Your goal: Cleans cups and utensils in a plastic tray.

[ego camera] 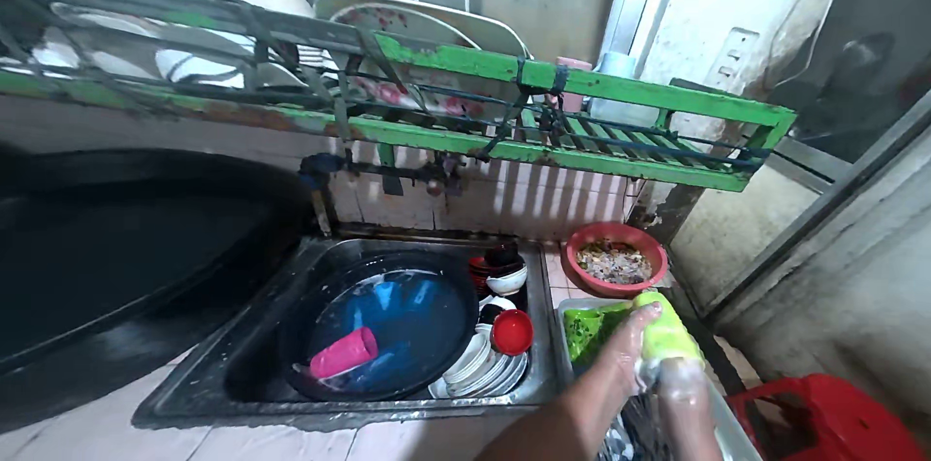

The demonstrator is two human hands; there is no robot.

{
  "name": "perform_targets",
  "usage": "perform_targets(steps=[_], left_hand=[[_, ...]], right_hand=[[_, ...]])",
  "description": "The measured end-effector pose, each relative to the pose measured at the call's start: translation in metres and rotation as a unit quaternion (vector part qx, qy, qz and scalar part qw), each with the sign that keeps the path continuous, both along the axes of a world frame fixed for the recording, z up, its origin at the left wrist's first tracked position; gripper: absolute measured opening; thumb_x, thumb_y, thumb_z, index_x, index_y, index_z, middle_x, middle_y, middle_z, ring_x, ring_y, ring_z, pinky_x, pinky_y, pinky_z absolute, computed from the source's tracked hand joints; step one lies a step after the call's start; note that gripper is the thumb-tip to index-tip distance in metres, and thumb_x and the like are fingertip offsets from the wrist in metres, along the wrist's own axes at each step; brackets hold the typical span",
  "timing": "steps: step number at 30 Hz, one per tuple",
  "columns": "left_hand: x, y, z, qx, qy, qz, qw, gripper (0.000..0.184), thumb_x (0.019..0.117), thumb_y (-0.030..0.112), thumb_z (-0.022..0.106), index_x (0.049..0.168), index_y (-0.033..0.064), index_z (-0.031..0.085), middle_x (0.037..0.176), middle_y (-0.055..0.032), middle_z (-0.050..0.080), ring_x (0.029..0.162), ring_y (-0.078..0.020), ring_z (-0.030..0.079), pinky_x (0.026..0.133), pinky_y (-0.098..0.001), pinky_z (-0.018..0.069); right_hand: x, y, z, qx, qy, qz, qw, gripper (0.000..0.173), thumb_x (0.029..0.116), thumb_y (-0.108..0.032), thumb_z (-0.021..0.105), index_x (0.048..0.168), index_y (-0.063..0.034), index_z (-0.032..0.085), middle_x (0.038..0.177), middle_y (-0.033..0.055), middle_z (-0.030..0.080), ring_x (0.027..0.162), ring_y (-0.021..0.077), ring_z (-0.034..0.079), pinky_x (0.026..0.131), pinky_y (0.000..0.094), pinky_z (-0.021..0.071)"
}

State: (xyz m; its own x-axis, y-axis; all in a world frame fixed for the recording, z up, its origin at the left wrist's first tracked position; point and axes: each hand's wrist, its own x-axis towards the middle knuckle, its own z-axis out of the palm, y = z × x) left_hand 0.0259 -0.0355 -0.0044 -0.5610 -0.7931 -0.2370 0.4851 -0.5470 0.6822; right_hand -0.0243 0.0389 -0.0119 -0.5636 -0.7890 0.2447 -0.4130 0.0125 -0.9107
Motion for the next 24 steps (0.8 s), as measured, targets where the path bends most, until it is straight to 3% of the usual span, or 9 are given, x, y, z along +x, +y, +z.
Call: perform_targets(steps=[2, 4, 7, 10, 13, 15, 18, 21, 24], left_hand=[[-0.014, 0.009, -0.003, -0.011, -0.081, 0.025, 0.996, 0.071, 0.0962, 0.026, 0.070, 0.155, 0.0110, 0.033, 0.129, -0.0207, 0.061, 0.109, -0.0270, 0.065, 0.091, -0.0443, 0.0567], [-0.026, 0.022, 0.000, 0.006, -0.127, 0.071, 0.989, 0.084, 0.0914, 0.021, 0.077, 0.157, 0.0112, 0.026, 0.139, -0.0259, 0.053, 0.118, -0.0329, 0.061, 0.095, -0.0492, 0.0544], [-0.023, 0.021, 0.001, 0.002, -0.088, 0.037, 0.995, 0.075, 0.0989, 0.031, 0.068, 0.158, 0.0108, 0.026, 0.141, -0.0234, 0.053, 0.121, -0.0302, 0.059, 0.099, -0.0468, 0.0522], [-0.016, 0.011, 0.004, 0.038, -0.013, -0.030, 0.999, 0.043, 0.1027, 0.042, 0.058, 0.132, 0.0097, 0.055, 0.103, -0.0114, 0.067, 0.087, -0.0193, 0.067, 0.075, -0.0361, 0.0572], [-0.018, 0.017, 0.008, -0.007, -0.075, -0.029, 0.997, 0.055, 0.1002, 0.035, 0.064, 0.145, 0.0082, 0.047, 0.123, -0.0161, 0.064, 0.106, -0.0228, 0.064, 0.091, -0.0410, 0.0545], [-0.027, 0.027, 0.006, -0.028, -0.145, 0.021, 0.989, 0.077, 0.0937, 0.029, 0.075, 0.153, 0.0053, 0.033, 0.134, -0.0228, 0.058, 0.118, -0.0295, 0.062, 0.099, -0.0469, 0.0536], [-0.024, 0.029, 0.007, -0.026, -0.134, 0.024, 0.990, 0.077, 0.0967, 0.034, 0.071, 0.155, 0.0046, 0.030, 0.138, -0.0230, 0.056, 0.122, -0.0293, 0.060, 0.102, -0.0463, 0.0515], [-0.014, 0.021, 0.006, 0.012, -0.039, -0.024, 0.999, 0.052, 0.1017, 0.043, 0.060, 0.140, 0.0097, 0.050, 0.113, -0.0122, 0.065, 0.098, -0.0197, 0.065, 0.084, -0.0374, 0.0557], [-0.012, 0.019, 0.008, -0.026, -0.049, -0.024, 0.998, 0.054, 0.0999, 0.033, 0.064, 0.146, 0.0112, 0.047, 0.119, -0.0152, 0.065, 0.101, -0.0226, 0.065, 0.088, -0.0405, 0.0550]], right_hand=[[-0.035, 0.006, -0.030, 0.115, 0.280, 0.062, 0.951, 0.045, 0.0962, -0.018, 0.060, 0.127, 0.0149, 0.061, 0.126, 0.0321, 0.064, 0.124, 0.0413, 0.061, 0.110, 0.0536, 0.0449], [-0.054, 0.013, -0.028, 0.219, 0.340, 0.109, 0.908, 0.053, 0.0976, -0.032, 0.059, 0.133, 0.0067, 0.060, 0.134, 0.0280, 0.062, 0.130, 0.0413, 0.057, 0.113, 0.0561, 0.0415], [-0.039, 0.013, -0.018, 0.018, 0.063, 0.007, 0.998, 0.036, 0.0892, 0.001, 0.062, 0.121, 0.0171, 0.059, 0.109, 0.0238, 0.070, 0.103, 0.0247, 0.069, 0.093, 0.0365, 0.0556], [-0.001, 0.003, 0.017, -0.083, -0.234, -0.090, 0.965, 0.020, 0.0949, 0.003, 0.041, 0.111, 0.0025, 0.054, 0.087, 0.0066, 0.063, 0.074, 0.0091, 0.066, 0.064, 0.0286, 0.0584], [-0.018, 0.024, -0.009, 0.053, 0.097, -0.005, 0.994, 0.051, 0.0931, -0.002, 0.052, 0.136, 0.0232, 0.042, 0.133, 0.0344, 0.056, 0.127, 0.0322, 0.056, 0.112, 0.0384, 0.0424], [-0.038, 0.027, -0.010, 0.193, 0.278, 0.077, 0.938, 0.057, 0.0989, -0.025, 0.060, 0.139, 0.0146, 0.051, 0.139, 0.0328, 0.056, 0.136, 0.0405, 0.051, 0.118, 0.0497, 0.0351], [-0.047, 0.024, -0.023, 0.050, 0.143, 0.054, 0.987, 0.050, 0.0898, -0.013, 0.066, 0.129, 0.0166, 0.056, 0.122, 0.0247, 0.067, 0.116, 0.0246, 0.065, 0.104, 0.0364, 0.0495], [-0.006, 0.012, 0.015, -0.053, -0.181, -0.074, 0.979, 0.016, 0.0942, 0.005, 0.044, 0.104, 0.0015, 0.056, 0.080, 0.0045, 0.064, 0.068, 0.0074, 0.064, 0.061, 0.0256, 0.0577], [-0.012, 0.020, -0.005, 0.051, 0.123, -0.035, 0.990, 0.034, 0.0916, 0.003, 0.057, 0.122, 0.0192, 0.058, 0.112, 0.0286, 0.067, 0.107, 0.0300, 0.067, 0.097, 0.0432, 0.0527]])
